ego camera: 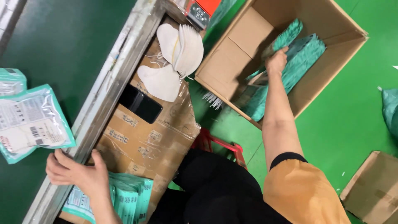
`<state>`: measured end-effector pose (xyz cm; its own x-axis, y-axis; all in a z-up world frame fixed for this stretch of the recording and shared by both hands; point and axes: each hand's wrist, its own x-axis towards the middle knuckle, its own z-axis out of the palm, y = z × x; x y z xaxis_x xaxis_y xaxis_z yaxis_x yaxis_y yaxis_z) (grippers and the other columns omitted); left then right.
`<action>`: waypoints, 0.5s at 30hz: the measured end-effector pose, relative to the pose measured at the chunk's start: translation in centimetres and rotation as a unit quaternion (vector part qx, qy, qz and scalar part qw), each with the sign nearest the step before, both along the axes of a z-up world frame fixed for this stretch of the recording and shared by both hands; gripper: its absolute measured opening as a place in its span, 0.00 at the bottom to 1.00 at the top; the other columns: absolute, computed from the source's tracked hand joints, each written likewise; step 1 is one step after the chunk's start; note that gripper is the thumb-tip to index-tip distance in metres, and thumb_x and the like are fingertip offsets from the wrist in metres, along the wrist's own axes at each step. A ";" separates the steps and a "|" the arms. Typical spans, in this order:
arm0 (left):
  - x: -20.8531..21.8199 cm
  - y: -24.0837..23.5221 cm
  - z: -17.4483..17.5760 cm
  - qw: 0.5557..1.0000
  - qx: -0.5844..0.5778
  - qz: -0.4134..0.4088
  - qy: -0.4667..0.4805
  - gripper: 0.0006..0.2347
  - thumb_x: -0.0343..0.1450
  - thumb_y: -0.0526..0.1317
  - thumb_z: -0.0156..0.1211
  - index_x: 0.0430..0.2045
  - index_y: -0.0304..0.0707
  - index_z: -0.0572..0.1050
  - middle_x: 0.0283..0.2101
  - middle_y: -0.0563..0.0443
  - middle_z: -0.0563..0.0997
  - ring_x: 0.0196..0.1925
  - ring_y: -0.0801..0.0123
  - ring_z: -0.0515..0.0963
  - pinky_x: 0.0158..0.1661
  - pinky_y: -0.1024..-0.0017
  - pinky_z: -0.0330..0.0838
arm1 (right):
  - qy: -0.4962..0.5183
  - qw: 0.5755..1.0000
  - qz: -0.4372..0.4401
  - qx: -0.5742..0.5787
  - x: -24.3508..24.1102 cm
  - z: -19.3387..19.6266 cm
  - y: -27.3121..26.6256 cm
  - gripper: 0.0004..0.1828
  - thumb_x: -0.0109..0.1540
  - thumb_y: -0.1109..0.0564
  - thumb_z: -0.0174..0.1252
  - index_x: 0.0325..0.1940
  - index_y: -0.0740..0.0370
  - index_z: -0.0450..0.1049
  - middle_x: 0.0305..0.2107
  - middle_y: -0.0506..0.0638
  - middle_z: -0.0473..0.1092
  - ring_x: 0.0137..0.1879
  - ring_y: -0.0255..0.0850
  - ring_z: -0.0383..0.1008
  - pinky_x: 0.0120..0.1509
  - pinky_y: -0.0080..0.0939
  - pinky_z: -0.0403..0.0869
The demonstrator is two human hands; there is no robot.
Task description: Packing several face masks into plastic pouches and organizing them.
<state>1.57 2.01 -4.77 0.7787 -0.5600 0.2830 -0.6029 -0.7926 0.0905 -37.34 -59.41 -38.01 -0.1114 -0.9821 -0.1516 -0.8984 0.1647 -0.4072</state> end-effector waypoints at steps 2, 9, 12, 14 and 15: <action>0.1 -0.6 0.2 1.000 0.003 0.005 0.001 0.34 0.74 0.46 0.64 0.70 0.21 0.54 0.71 0.26 0.55 0.73 0.38 0.51 0.69 0.38 0.43 | -0.004 0.999 0.010 -0.031 0.1 -3.3 -1.0 0.39 0.60 0.54 0.68 0.66 0.72 0.54 0.46 0.70 0.75 0.53 0.65 0.77 0.58 0.56 0.75; 0.4 -0.8 -0.2 0.999 0.027 0.030 0.014 0.37 0.74 0.50 0.68 0.69 0.22 0.54 0.70 0.26 0.53 0.74 0.38 0.49 0.68 0.36 0.38 | -0.022 0.995 0.057 -0.079 9.6 0.7 0.8 0.51 0.60 0.55 0.65 0.72 0.83 0.40 0.37 0.69 0.76 0.43 0.63 0.78 0.48 0.55 0.77; 0.4 -0.5 -0.7 0.999 0.038 0.026 0.007 0.37 0.73 0.49 0.66 0.69 0.20 0.53 0.70 0.25 0.53 0.74 0.38 0.49 0.68 0.35 0.37 | -0.063 0.994 0.089 -0.022 14.3 -1.1 1.7 0.57 0.64 0.48 0.64 0.75 0.79 0.31 0.40 0.70 0.76 0.44 0.64 0.78 0.50 0.57 0.76; 0.5 -0.5 -0.8 0.999 0.041 0.030 0.006 0.37 0.73 0.49 0.66 0.69 0.20 0.53 0.71 0.25 0.53 0.75 0.38 0.48 0.68 0.35 0.36 | -0.055 0.993 0.107 -0.015 15.8 -0.2 3.0 0.58 0.62 0.48 0.64 0.76 0.76 0.29 0.41 0.70 0.76 0.46 0.64 0.78 0.53 0.56 0.76; 0.5 -0.4 -0.9 0.998 0.044 0.033 0.004 0.37 0.73 0.49 0.65 0.70 0.20 0.53 0.71 0.25 0.53 0.75 0.37 0.48 0.68 0.34 0.35 | -0.050 0.991 0.124 -0.009 16.8 0.3 3.7 0.59 0.61 0.48 0.64 0.77 0.74 0.28 0.43 0.71 0.75 0.48 0.64 0.78 0.55 0.55 0.76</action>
<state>2.08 1.62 -5.62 0.8171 -0.5291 0.2290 -0.5479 -0.8362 0.0227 -20.57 -55.67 -37.71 0.1490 -0.9801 -0.1314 -0.8654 -0.0649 -0.4969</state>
